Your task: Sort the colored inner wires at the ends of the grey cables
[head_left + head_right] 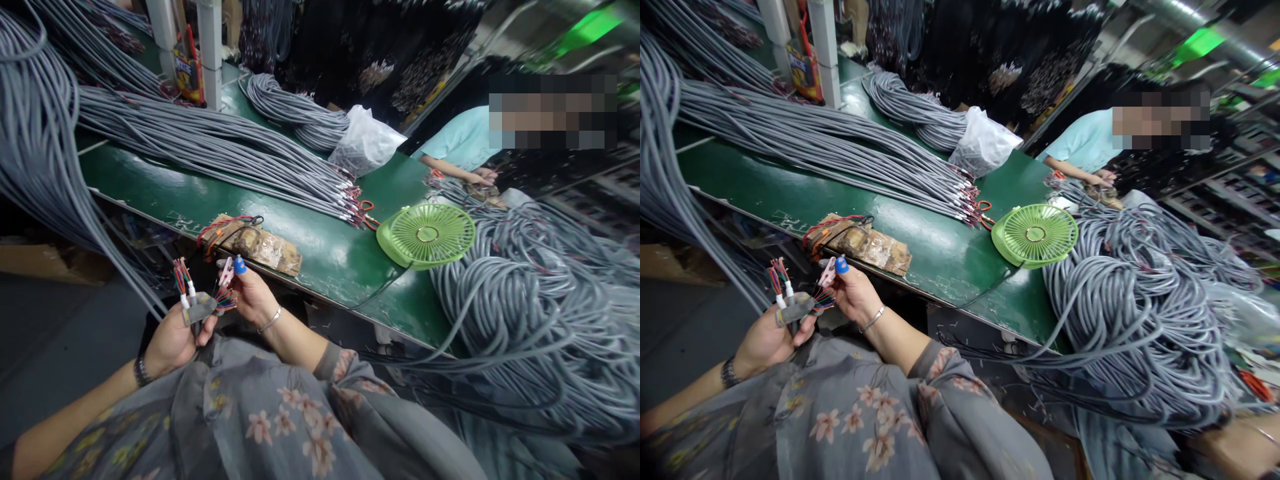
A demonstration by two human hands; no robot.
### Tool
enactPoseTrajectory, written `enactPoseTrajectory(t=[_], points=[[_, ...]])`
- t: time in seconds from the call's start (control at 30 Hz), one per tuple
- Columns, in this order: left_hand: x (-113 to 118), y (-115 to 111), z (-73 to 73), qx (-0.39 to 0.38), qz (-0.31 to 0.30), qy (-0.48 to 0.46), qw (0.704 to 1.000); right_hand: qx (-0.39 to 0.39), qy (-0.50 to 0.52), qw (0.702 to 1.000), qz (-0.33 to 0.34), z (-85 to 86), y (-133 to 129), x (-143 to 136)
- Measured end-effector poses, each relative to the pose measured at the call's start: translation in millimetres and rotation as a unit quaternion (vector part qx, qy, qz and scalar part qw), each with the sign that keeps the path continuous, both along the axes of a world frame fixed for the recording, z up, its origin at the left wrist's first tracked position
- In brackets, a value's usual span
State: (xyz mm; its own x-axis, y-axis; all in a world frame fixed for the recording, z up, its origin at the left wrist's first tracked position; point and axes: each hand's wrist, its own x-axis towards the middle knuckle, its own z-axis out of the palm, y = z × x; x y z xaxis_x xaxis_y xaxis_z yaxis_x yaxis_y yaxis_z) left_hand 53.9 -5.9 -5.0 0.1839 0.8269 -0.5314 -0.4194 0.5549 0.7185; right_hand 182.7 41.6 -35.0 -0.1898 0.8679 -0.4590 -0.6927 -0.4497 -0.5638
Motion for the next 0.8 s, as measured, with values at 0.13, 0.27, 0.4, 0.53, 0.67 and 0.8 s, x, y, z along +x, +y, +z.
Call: enactPoseTrajectory(t=[0.13, 0.27, 0.4, 0.53, 0.67, 0.8], points=[[0, -1, 0.4, 0.007, -0.001, 0.003, 1.000, 0.015, -0.006, 0.999, 0.039, -1.4, -1, 4], [-3, -8, 6.2, 0.011, 0.001, 0.003, 1.000, 0.014, 0.010, 0.996, 0.086, 1.1, -2, 12], [-5, -12, 10.1, 0.032, 0.014, 0.020, 0.999, 0.038, 0.003, 0.996, 0.079, 0.3, -3, 17], [-1, -11, 8.6, 0.057, 0.047, 0.041, 0.996, 0.060, -0.014, 0.997, 0.056, -2.5, -3, 16], [2, -7, 5.7, 0.065, 0.051, 0.052, 0.995, 0.062, -0.033, 0.997, 0.036, -2.3, -3, 14], [2, -6, 5.6, 0.058, 0.048, 0.044, 0.996, 0.079, -0.061, 0.995, 0.025, -6.1, -4, 12]])
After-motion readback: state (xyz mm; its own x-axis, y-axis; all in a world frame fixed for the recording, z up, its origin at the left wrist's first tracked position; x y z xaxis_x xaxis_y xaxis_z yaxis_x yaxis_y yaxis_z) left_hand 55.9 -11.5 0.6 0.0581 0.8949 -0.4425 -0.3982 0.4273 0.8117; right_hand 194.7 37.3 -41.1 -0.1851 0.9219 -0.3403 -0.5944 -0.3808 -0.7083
